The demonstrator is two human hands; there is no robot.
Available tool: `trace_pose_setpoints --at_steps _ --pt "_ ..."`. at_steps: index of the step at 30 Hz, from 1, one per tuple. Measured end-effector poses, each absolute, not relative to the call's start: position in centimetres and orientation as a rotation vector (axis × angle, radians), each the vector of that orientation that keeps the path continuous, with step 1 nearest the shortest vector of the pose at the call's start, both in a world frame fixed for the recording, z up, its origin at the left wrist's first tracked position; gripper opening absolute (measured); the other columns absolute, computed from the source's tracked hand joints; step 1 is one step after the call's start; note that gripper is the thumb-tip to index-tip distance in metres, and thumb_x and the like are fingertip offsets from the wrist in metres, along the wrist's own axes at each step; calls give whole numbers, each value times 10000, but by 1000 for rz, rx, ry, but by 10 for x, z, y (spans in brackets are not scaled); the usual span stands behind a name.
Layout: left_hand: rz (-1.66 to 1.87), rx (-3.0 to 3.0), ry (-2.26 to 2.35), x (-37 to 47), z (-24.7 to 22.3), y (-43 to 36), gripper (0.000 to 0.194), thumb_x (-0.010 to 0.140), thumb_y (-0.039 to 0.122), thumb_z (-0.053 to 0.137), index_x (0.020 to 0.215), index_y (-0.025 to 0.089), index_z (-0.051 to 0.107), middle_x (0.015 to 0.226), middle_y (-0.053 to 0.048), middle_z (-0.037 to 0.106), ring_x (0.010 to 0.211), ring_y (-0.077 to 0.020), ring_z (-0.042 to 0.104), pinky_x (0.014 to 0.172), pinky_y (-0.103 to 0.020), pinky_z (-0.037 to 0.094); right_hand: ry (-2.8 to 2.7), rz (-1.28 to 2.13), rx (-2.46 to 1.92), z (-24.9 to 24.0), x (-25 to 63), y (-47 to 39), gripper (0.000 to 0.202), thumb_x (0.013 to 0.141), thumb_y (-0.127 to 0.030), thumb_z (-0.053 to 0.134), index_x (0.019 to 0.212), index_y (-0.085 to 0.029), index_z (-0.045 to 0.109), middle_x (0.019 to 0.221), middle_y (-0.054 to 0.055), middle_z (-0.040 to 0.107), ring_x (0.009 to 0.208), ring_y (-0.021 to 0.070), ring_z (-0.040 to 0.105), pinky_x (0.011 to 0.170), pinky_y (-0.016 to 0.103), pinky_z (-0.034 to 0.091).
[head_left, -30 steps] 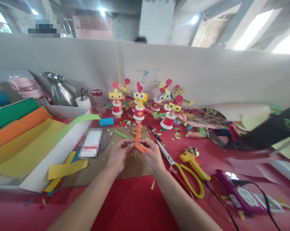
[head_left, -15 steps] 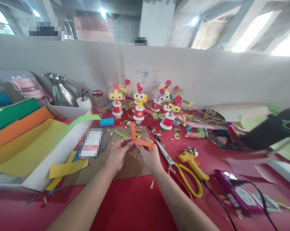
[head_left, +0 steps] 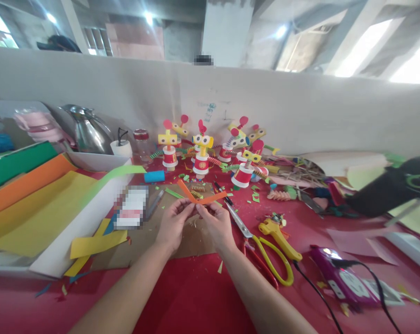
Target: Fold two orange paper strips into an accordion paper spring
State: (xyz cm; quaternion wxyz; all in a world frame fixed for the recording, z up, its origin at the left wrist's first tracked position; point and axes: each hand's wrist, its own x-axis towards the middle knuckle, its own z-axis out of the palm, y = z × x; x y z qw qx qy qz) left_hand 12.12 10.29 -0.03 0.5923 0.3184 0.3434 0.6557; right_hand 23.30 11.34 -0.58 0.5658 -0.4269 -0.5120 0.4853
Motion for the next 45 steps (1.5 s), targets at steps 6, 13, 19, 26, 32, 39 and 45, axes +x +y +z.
trace_pose_setpoints --at_steps 6,13,19,26,32,39,45 --pt "1523 721 781 119 -1 102 187 663 189 755 830 162 674 860 -16 700 815 -122 640 822 -253 476 -1359 899 -1009 0 231 109 147 789 -284 609 815 -165 691 861 49 652 775 166 590 678 260 465" --pt "1473 669 789 118 -1 102 290 602 179 787 881 179 708 823 -24 715 799 -152 652 777 -267 485 -1346 870 -998 1 226 105 149 827 -278 564 849 -181 674 834 31 619 729 146 578 626 238 466" --pt "1423 612 823 114 4 104 314 521 203 833 815 151 738 735 -29 712 726 -135 643 734 -236 495 -1425 790 -1003 1 225 103 122 818 -258 573 841 -184 666 835 28 584 720 142 573 579 224 465" --pt "1320 465 800 105 5 106 226 526 115 831 718 124 711 658 -10 676 605 -80 598 604 -169 485 -1457 722 -935 -2 225 104 94 811 -244 590 873 -198 643 883 40 597 784 154 584 670 253 500" --pt "1234 335 760 99 3 107 164 595 56 781 700 116 671 663 -24 662 592 -97 602 598 -203 506 -1462 950 -828 -1 231 109 232 764 -246 651 993 -233 615 924 17 612 661 117 585 576 230 492" --pt "1150 316 713 95 3 107 135 663 17 704 720 129 653 666 -26 627 610 -99 594 650 -230 521 -1604 764 -812 4 239 115 127 743 -189 674 845 -250 718 972 40 598 907 173 596 779 282 497" --pt "1182 453 686 95 4 106 258 644 41 725 859 160 647 761 -13 633 637 -93 586 649 -222 501 -1679 739 -797 3 240 115 94 763 -162 646 782 -239 698 1002 41 569 900 166 578 744 266 488"
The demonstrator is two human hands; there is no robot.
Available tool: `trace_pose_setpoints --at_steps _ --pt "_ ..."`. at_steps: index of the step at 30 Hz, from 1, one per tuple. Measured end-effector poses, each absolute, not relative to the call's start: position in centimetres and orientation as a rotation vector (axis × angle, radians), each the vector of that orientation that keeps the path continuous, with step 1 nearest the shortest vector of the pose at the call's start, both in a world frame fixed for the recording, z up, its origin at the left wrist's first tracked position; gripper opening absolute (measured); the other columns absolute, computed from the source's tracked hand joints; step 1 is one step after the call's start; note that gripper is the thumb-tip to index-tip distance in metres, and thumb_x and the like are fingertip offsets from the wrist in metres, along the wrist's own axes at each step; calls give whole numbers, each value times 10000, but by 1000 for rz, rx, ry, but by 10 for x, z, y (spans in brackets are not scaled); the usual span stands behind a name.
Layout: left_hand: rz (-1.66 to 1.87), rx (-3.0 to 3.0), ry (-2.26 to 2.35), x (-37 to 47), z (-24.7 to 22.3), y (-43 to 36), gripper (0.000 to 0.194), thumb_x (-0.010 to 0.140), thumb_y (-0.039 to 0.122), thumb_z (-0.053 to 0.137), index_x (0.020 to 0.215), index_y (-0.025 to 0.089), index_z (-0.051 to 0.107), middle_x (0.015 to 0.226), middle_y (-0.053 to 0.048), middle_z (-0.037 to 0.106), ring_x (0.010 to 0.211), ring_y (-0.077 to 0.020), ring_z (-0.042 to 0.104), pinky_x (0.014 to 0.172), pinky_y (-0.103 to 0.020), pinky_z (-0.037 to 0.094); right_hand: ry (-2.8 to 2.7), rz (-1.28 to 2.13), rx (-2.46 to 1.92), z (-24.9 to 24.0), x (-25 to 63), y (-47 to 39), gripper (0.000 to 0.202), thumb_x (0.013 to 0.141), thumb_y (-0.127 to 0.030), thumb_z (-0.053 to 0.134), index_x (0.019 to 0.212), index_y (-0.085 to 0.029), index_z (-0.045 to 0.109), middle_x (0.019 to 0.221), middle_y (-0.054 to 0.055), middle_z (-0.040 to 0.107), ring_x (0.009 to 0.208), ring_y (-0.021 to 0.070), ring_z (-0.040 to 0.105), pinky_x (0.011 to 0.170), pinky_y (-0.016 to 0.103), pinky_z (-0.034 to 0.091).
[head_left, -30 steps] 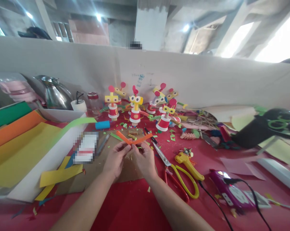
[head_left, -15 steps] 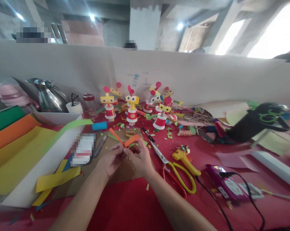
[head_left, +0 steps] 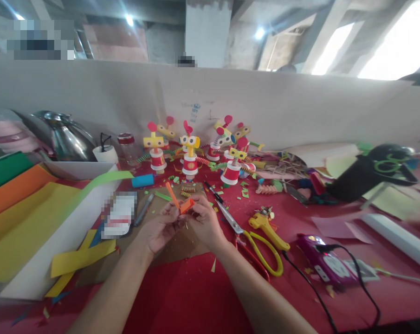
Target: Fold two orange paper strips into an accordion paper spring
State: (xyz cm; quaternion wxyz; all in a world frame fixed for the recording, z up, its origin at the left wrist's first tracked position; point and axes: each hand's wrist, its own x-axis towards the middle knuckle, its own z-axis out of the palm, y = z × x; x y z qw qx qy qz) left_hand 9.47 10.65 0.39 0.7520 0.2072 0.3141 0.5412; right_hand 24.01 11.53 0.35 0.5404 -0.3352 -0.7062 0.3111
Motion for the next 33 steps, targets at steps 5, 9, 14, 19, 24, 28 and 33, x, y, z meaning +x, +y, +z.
trace_pose_setpoints --at_steps 5,9,14,19,24,28,33 --pt "1174 503 682 98 11 104 308 627 75 753 906 149 648 770 -21 636 644 -100 586 666 -232 494 -1654 718 -789 6 240 114 112 747 -115 640 720 -220 671 934 31 552 890 166 564 769 264 481" --pt "1211 497 721 98 11 105 260 568 40 772 768 134 637 695 -5 621 608 -96 578 622 -213 480 -1703 701 -784 5 239 113 160 757 -94 611 733 -234 684 924 29 537 888 167 555 782 266 483" --pt "1298 570 764 100 10 106 277 524 80 809 681 137 588 626 28 580 581 -84 557 624 -213 476 -1658 730 -805 1 237 114 146 750 -112 624 746 -237 700 951 34 561 912 178 572 797 278 490" --pt "1355 566 806 105 12 102 324 535 105 808 687 158 527 634 62 561 567 -66 541 599 -207 469 -1614 778 -851 -4 234 116 129 762 -168 634 806 -249 723 963 44 636 925 197 605 817 316 499" --pt "1332 606 800 102 13 102 385 520 95 805 643 165 447 613 75 541 551 -71 548 590 -215 475 -1587 887 -806 -7 233 116 153 769 -190 635 876 -247 728 953 49 676 910 205 639 824 326 511" --pt "1330 621 828 99 12 104 462 486 118 829 586 173 381 533 85 499 504 -77 537 556 -215 471 -1587 905 -788 -8 234 115 176 753 -162 635 887 -239 721 989 53 666 923 204 637 834 327 507" --pt "1264 668 872 98 15 105 382 481 110 842 641 156 498 572 54 557 551 -100 577 567 -227 487 -1620 834 -767 -5 236 116 228 739 -91 584 836 -248 718 925 34 657 888 189 628 826 315 504"
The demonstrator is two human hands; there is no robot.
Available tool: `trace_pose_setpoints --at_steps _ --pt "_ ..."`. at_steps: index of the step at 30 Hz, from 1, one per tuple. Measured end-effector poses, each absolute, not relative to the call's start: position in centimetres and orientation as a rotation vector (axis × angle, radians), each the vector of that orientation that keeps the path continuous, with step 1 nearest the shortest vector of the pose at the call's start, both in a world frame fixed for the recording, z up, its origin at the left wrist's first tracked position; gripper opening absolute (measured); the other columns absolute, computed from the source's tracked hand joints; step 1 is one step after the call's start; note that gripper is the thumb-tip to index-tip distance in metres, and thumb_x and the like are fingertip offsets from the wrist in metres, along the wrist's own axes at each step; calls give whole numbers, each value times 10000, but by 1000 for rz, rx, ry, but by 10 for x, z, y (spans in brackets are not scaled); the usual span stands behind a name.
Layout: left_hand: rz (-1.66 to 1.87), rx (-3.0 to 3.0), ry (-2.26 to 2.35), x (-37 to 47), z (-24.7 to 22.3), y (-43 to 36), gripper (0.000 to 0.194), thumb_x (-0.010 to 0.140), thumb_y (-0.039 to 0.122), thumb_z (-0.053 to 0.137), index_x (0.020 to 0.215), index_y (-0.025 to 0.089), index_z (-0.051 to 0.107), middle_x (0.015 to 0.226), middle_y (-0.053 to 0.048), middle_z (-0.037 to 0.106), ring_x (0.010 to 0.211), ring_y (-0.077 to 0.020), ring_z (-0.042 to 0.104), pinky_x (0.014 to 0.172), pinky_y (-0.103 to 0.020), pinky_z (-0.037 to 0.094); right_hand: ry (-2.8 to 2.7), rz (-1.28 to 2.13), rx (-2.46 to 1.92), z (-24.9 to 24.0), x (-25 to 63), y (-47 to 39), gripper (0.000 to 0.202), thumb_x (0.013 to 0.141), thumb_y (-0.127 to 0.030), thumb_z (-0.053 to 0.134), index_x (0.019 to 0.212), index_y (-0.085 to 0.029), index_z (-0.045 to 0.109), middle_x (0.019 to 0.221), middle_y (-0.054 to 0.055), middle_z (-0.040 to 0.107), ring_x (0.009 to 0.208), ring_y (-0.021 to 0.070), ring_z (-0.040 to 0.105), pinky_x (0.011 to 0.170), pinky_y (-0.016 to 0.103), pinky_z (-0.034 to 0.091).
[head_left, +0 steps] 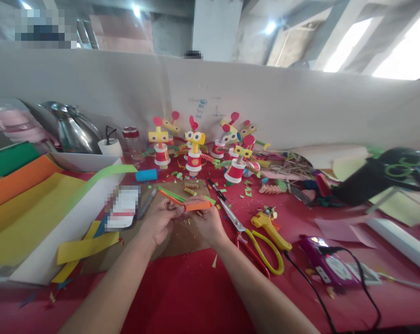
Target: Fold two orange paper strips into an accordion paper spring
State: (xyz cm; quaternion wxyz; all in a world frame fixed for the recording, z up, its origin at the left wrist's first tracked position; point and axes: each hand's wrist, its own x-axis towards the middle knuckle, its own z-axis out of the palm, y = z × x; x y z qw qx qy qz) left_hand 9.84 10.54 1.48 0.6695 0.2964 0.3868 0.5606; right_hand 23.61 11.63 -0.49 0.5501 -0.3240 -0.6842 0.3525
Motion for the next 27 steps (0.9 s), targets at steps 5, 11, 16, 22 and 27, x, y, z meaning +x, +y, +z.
trace_pose_setpoints --at_steps 5,11,16,22,27 --pt "1230 698 839 98 17 105 309 557 87 802 650 149 514 626 27 589 632 -107 602 657 -231 485 -1707 779 -833 -3 239 117 274 750 -76 538 844 -254 723 907 32 662 887 195 615 801 298 501" --pt "1181 761 838 91 16 106 344 567 100 792 644 169 464 637 35 565 652 -113 590 641 -221 455 -1765 696 -813 -4 236 115 245 779 -93 555 850 -259 720 877 33 647 886 193 599 806 298 486" --pt "1296 743 911 94 10 108 378 512 152 824 657 174 476 620 52 544 608 -102 551 616 -229 445 -1677 746 -887 -8 231 113 187 793 -159 599 910 -247 716 908 41 652 863 192 612 785 299 492" --pt "1445 695 958 97 8 109 458 473 129 823 567 173 376 529 95 435 523 -61 476 593 -209 427 -1582 824 -923 -8 228 110 169 784 -222 640 939 -228 707 958 54 653 845 188 624 718 275 505" --pt "1434 691 923 101 3 110 380 491 146 831 784 163 590 640 48 600 650 -104 591 674 -236 462 -1522 852 -970 -4 230 111 136 815 -276 603 769 -201 707 804 37 656 754 176 601 689 272 474"
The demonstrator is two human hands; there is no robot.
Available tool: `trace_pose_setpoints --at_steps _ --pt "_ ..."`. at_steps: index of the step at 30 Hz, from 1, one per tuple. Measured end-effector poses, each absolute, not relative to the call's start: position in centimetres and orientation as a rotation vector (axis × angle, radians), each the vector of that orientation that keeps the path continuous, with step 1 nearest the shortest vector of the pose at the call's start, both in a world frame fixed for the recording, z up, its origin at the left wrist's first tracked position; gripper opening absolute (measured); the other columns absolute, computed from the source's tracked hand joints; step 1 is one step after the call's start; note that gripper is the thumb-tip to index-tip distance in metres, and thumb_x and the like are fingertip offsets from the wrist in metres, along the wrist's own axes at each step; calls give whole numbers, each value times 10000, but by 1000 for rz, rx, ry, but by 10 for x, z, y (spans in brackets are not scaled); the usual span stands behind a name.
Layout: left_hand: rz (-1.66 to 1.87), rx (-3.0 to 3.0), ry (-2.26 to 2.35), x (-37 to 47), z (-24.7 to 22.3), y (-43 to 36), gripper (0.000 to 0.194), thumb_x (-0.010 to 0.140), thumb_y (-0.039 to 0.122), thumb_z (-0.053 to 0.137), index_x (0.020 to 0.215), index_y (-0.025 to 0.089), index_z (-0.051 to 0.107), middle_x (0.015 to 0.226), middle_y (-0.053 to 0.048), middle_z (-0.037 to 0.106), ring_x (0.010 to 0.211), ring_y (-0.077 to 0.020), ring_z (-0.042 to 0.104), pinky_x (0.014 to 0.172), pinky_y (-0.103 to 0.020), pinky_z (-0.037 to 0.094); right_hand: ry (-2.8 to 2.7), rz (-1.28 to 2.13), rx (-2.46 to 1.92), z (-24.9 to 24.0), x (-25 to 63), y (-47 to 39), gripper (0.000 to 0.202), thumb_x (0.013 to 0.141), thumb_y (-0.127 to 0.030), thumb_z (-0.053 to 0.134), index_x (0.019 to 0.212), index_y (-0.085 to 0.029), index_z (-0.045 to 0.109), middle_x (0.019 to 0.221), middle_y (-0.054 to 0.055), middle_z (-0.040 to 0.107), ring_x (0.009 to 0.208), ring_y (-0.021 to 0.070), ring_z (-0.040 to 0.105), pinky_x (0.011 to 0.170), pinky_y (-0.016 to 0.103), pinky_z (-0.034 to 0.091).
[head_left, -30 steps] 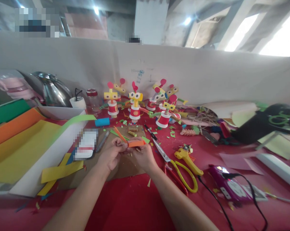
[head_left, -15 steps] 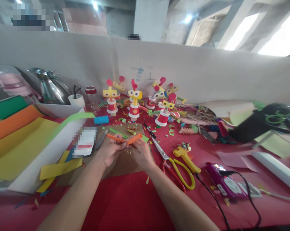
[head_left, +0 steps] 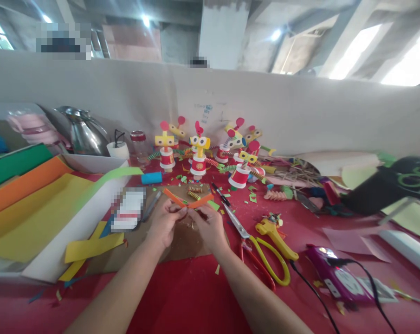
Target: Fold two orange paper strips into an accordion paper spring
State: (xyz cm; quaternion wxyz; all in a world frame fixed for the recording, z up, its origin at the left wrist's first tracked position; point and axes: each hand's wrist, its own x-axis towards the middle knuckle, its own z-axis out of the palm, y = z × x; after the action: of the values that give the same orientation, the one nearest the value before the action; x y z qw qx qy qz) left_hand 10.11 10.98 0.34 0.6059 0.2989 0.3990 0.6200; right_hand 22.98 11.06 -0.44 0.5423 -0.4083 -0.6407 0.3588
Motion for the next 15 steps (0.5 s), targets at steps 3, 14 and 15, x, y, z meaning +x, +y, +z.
trace_pose_setpoints --at_steps 3,14,15 --pt "1382 656 898 103 1 110 359 532 191 825 835 154 637 746 -7 670 711 -136 627 690 -262 484 -1461 956 -970 -8 230 114 172 817 -312 593 780 -189 708 805 43 658 757 179 598 676 268 467" --pt "1417 724 919 106 6 106 387 511 201 833 854 159 659 800 -24 699 764 -165 642 726 -290 499 -1371 1031 -976 -10 229 114 177 787 -343 624 739 -189 699 740 27 644 711 168 588 654 270 465" --pt "1427 744 917 105 7 106 401 509 201 832 867 161 656 798 -21 699 762 -164 641 736 -294 495 -1350 1066 -961 -8 228 112 173 782 -340 628 746 -186 698 738 26 645 704 165 587 648 268 466"
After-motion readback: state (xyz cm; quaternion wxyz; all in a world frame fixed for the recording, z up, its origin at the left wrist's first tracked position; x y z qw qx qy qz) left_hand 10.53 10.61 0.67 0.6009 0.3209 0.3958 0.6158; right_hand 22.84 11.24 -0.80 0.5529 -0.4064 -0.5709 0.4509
